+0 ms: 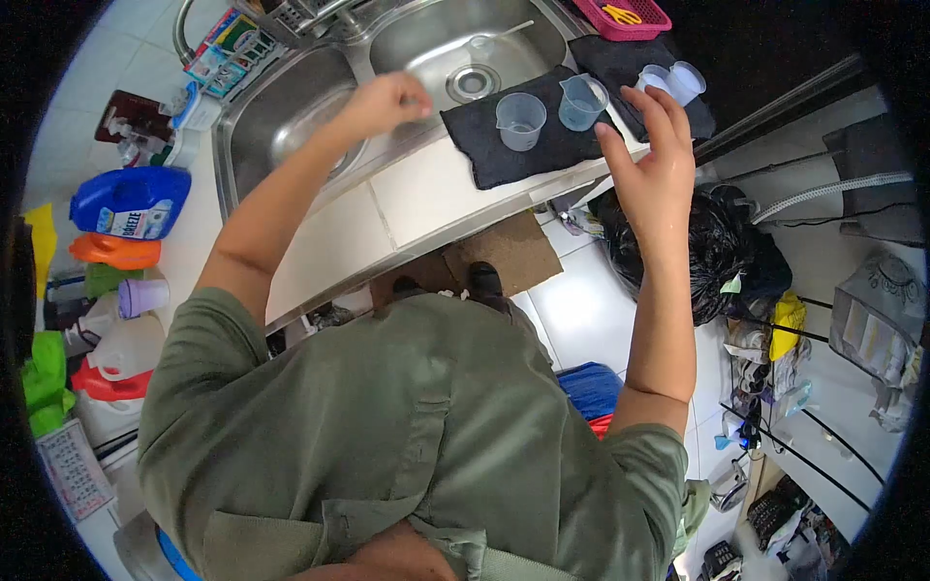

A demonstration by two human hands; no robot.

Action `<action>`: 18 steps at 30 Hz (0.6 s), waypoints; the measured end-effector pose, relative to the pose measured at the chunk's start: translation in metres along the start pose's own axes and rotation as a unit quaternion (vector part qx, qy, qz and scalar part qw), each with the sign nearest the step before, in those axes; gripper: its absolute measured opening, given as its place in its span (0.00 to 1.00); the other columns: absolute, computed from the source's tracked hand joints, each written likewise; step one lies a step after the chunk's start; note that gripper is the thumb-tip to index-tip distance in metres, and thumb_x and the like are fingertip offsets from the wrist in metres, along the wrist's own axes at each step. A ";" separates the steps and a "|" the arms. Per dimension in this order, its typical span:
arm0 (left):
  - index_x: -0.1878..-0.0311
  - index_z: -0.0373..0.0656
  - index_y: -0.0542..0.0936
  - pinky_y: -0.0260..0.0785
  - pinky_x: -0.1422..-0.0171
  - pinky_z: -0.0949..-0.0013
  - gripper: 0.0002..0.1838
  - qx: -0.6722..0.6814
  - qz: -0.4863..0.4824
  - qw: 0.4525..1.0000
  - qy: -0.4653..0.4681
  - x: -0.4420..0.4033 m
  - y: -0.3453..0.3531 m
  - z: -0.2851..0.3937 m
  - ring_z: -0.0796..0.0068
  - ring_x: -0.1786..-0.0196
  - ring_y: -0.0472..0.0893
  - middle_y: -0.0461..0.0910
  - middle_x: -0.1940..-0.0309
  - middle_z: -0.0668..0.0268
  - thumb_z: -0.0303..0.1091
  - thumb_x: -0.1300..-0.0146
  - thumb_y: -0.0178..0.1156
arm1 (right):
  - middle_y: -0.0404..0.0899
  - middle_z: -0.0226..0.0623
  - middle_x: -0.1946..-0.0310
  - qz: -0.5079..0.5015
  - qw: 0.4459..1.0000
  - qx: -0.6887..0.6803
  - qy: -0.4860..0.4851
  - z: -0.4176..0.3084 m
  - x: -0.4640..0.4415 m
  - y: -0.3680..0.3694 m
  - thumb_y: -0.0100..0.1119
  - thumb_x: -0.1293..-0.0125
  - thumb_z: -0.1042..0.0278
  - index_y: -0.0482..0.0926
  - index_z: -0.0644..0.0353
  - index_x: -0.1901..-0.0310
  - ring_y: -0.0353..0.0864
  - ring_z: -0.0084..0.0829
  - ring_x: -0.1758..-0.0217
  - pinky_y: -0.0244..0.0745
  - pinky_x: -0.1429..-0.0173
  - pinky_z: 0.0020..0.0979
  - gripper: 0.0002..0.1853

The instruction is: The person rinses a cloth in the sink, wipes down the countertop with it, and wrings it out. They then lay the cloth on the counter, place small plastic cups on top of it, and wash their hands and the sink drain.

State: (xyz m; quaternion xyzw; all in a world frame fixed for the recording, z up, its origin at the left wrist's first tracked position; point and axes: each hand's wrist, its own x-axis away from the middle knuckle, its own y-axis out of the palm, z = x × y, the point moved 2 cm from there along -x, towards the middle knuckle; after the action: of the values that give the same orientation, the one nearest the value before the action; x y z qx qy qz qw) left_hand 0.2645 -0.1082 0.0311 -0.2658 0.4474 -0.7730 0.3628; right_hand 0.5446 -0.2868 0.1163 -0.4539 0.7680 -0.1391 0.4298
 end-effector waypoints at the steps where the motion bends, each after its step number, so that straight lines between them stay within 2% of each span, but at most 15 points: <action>1: 0.64 0.47 0.83 0.68 0.52 0.66 0.15 0.016 0.022 0.999 0.044 0.014 0.012 -0.006 0.68 0.57 0.77 0.77 0.58 0.66 0.46 0.51 0.65 | 0.70 0.46 0.47 -0.006 1.000 0.000 0.012 0.000 0.001 0.000 0.64 0.49 0.67 0.77 0.58 0.53 0.71 0.42 0.45 0.66 0.43 0.35 0.20; 2: 0.68 0.47 0.84 0.67 0.53 0.65 0.12 0.032 0.043 0.995 0.089 0.027 0.017 -0.003 0.68 0.58 0.77 0.78 0.59 0.68 0.44 0.51 0.65 | 0.70 0.46 0.47 -0.008 1.000 0.000 0.013 -0.002 0.001 0.001 0.64 0.49 0.67 0.77 0.58 0.53 0.71 0.42 0.45 0.66 0.43 0.35 0.20; 3: 0.68 0.47 0.84 0.67 0.53 0.65 0.12 0.033 0.043 0.995 0.088 0.031 0.022 -0.001 0.68 0.58 0.77 0.78 0.59 0.68 0.44 0.51 0.65 | 0.70 0.46 0.48 -0.013 1.000 -0.005 0.011 -0.004 0.000 0.002 0.64 0.50 0.67 0.77 0.58 0.53 0.71 0.42 0.45 0.66 0.43 0.35 0.20; 5: 0.70 0.51 0.84 0.63 0.48 0.63 0.09 -0.038 0.159 0.986 0.027 0.040 0.028 0.010 0.68 0.57 0.75 0.77 0.61 0.71 0.42 0.53 0.66 | 0.70 0.46 0.48 -0.023 1.000 -0.010 0.010 -0.008 -0.001 0.006 0.64 0.50 0.67 0.77 0.58 0.53 0.71 0.42 0.45 0.66 0.43 0.35 0.20; 9: 0.72 0.53 0.84 0.59 0.46 0.59 0.06 -0.034 0.184 0.982 0.005 0.044 0.033 0.012 0.69 0.54 0.73 0.77 0.61 0.73 0.40 0.54 0.65 | 0.70 0.46 0.48 -0.040 0.998 -0.052 -0.012 -0.021 -0.008 0.019 0.64 0.50 0.68 0.77 0.59 0.53 0.71 0.40 0.45 0.66 0.43 0.34 0.20; 12: 0.73 0.50 0.82 0.58 0.47 0.58 0.05 -0.042 0.194 0.980 -0.008 0.047 0.037 0.008 0.68 0.52 0.72 0.76 0.61 0.73 0.38 0.52 0.64 | 0.70 0.46 0.48 -0.050 0.996 -0.076 -0.020 -0.035 -0.012 0.030 0.64 0.49 0.69 0.77 0.60 0.53 0.71 0.39 0.45 0.66 0.43 0.33 0.19; 14: 0.71 0.47 0.79 0.58 0.50 0.57 0.04 -0.061 0.191 0.978 0.061 0.045 0.037 0.002 0.66 0.52 0.72 0.76 0.62 0.70 0.34 0.50 0.60 | 0.70 0.46 0.48 -0.057 0.995 -0.081 -0.024 -0.045 -0.013 0.038 0.64 0.49 0.70 0.77 0.60 0.53 0.71 0.39 0.45 0.66 0.43 0.33 0.19; 15: 0.71 0.47 0.79 0.58 0.50 0.57 0.04 -0.058 0.193 0.978 0.058 0.045 0.036 -0.003 0.66 0.52 0.72 0.76 0.62 0.70 0.34 0.50 0.60 | 0.70 0.45 0.48 -0.063 0.993 -0.094 -0.032 -0.050 -0.014 0.042 0.64 0.49 0.70 0.76 0.60 0.54 0.71 0.39 0.46 0.66 0.43 0.33 0.19; 17: 0.68 0.45 0.78 0.60 0.52 0.56 0.05 -0.155 0.203 0.966 0.030 0.046 0.024 -0.015 0.62 0.54 0.73 0.76 0.64 0.65 0.32 0.49 0.56 | 0.71 0.45 0.49 -0.058 0.992 -0.102 -0.053 -0.064 -0.018 0.050 0.64 0.49 0.71 0.77 0.62 0.55 0.72 0.38 0.47 0.66 0.44 0.32 0.17; 18: 0.68 0.45 0.77 0.62 0.53 0.56 0.05 -0.154 0.205 0.966 -0.017 0.050 0.010 -0.030 0.60 0.55 0.74 0.76 0.64 0.63 0.32 0.49 0.56 | 0.71 0.45 0.49 -0.062 0.991 -0.102 -0.058 -0.069 -0.018 0.055 0.64 0.49 0.71 0.77 0.62 0.55 0.72 0.38 0.47 0.66 0.44 0.32 0.17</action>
State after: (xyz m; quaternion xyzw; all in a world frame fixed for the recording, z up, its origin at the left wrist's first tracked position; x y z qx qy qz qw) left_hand 0.2160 -0.1362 0.0125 -0.2344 0.5998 -0.5988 0.4762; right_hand 0.4627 -0.2542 0.1330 -0.5497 0.7224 -0.0599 0.4152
